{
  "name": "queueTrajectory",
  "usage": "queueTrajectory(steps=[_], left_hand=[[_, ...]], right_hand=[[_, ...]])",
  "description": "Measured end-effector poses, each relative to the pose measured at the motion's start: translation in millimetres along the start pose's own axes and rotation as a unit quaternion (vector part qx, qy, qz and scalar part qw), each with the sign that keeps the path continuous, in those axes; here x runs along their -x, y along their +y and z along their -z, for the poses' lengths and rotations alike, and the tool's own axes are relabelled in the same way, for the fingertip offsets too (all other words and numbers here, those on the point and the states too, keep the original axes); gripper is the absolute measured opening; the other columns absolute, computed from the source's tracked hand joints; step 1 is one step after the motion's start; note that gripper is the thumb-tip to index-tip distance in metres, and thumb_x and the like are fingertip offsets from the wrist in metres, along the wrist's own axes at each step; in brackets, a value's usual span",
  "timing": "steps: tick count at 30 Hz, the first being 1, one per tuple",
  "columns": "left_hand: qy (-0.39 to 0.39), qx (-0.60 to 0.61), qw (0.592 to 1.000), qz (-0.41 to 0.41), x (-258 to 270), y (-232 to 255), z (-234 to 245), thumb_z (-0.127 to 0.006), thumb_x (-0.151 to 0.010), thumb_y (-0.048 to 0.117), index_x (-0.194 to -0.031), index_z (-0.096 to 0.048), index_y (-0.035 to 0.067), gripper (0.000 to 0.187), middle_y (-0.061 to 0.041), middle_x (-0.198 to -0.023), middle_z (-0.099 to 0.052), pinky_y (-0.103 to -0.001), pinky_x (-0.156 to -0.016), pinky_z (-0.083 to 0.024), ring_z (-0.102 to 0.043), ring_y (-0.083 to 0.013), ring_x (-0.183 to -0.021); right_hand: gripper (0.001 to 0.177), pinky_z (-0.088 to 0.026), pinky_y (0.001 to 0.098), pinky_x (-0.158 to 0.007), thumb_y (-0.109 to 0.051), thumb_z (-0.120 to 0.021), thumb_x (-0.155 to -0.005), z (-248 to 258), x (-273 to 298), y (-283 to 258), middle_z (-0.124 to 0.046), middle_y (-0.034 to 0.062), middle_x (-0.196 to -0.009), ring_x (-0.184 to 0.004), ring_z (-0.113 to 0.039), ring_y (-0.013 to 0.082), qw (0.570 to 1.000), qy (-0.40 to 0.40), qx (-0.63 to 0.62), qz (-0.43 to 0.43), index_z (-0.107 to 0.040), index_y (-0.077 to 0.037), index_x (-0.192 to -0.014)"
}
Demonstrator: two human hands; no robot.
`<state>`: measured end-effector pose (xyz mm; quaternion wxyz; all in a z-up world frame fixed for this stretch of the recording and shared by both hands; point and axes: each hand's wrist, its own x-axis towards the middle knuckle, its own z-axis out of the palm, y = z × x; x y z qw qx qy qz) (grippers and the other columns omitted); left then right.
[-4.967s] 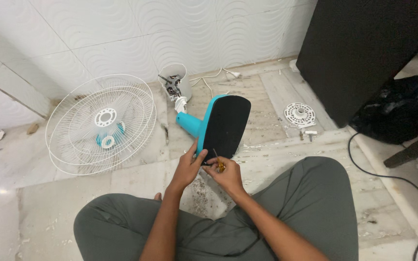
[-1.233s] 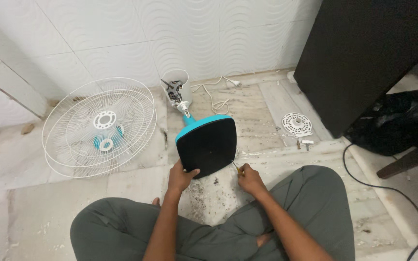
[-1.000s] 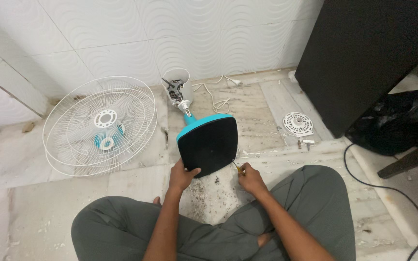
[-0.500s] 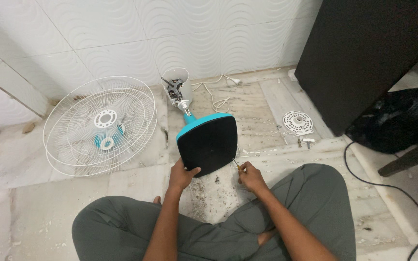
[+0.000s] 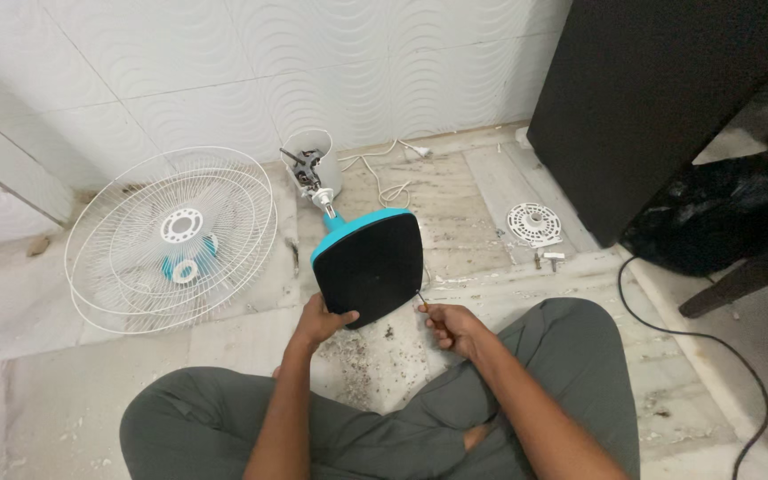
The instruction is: The person disassembles a blue pedestal fan base using a screwdriver. They remove the back cover, unscrew internal components, and detach the control module from the housing.
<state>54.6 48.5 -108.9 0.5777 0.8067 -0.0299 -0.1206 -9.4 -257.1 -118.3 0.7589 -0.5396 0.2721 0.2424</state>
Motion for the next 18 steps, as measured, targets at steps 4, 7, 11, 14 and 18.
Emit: queueTrajectory(steps=[4,7,11,14,18], left_hand=[[0.000,-0.023,1.000,0.002,-3.0,1.3,2.1,-0.089,-0.066,0.007,-0.120,-0.064,-0.004,0.061,-0.016,-0.111,-0.075,-0.036,-0.085,-0.059,-0.073,-0.0248,-0.100],[0.009,-0.072,0.997,0.011,-2.8,3.0,4.3,-0.090,-0.066,0.011,-0.119,-0.066,-0.004,0.061,-0.016,-0.112,-0.075,-0.036,-0.085,-0.058,-0.072,-0.0243,-0.100],[0.007,-0.072,0.997,0.010,-0.4,5.9,4.8,-0.090,-0.065,0.013,-0.119,-0.066,-0.003,0.061,-0.016,-0.111,-0.075,-0.036,-0.084,-0.059,-0.073,-0.0246,-0.098],[0.011,-0.069,0.997,0.010,1.0,7.2,3.8,-0.090,-0.065,0.013,-0.119,-0.066,-0.002,0.062,-0.016,-0.112,-0.076,-0.036,-0.084,-0.059,-0.073,-0.0243,-0.098],[0.017,-0.087,0.996,0.019,1.5,6.9,3.5,-0.090,-0.066,0.011,-0.121,-0.065,-0.002,0.062,-0.016,-0.113,-0.075,-0.035,-0.087,-0.057,-0.072,-0.0235,-0.100]], right_hand=[[0.029,-0.041,0.0342,-0.044,-0.019,-0.058,-0.099,-4.2,-15.5,19.0,-0.061,0.0057,-0.075,-0.053,-0.049,0.0185,0.971,0.092,0.178,0.131,-0.074,-0.010,-0.122],[0.029,-0.059,0.0397,-0.072,-0.017,-0.065,-0.094,-12.3,-14.7,28.7,-0.075,0.0200,-0.092,-0.081,-0.075,0.0300,0.828,0.205,0.373,0.365,-0.077,-0.008,-0.119],[0.031,-0.055,0.0491,-0.083,-0.010,-0.058,-0.094,-27.2,6.5,26.2,-0.071,0.0261,-0.097,-0.092,-0.069,0.0412,0.771,0.253,0.496,0.308,-0.073,-0.007,-0.122],[0.032,-0.057,0.0482,-0.077,-0.003,-0.054,-0.092,-36.3,19.6,22.9,-0.071,0.0259,-0.095,-0.087,-0.070,0.0407,0.703,0.265,0.573,0.327,-0.067,-0.001,-0.121],[0.034,-0.059,0.0452,-0.073,0.001,-0.055,-0.086,-41.2,16.2,31.1,-0.069,0.0262,-0.098,-0.086,-0.072,0.0403,0.641,0.273,0.632,0.340,-0.062,0.004,-0.120]])
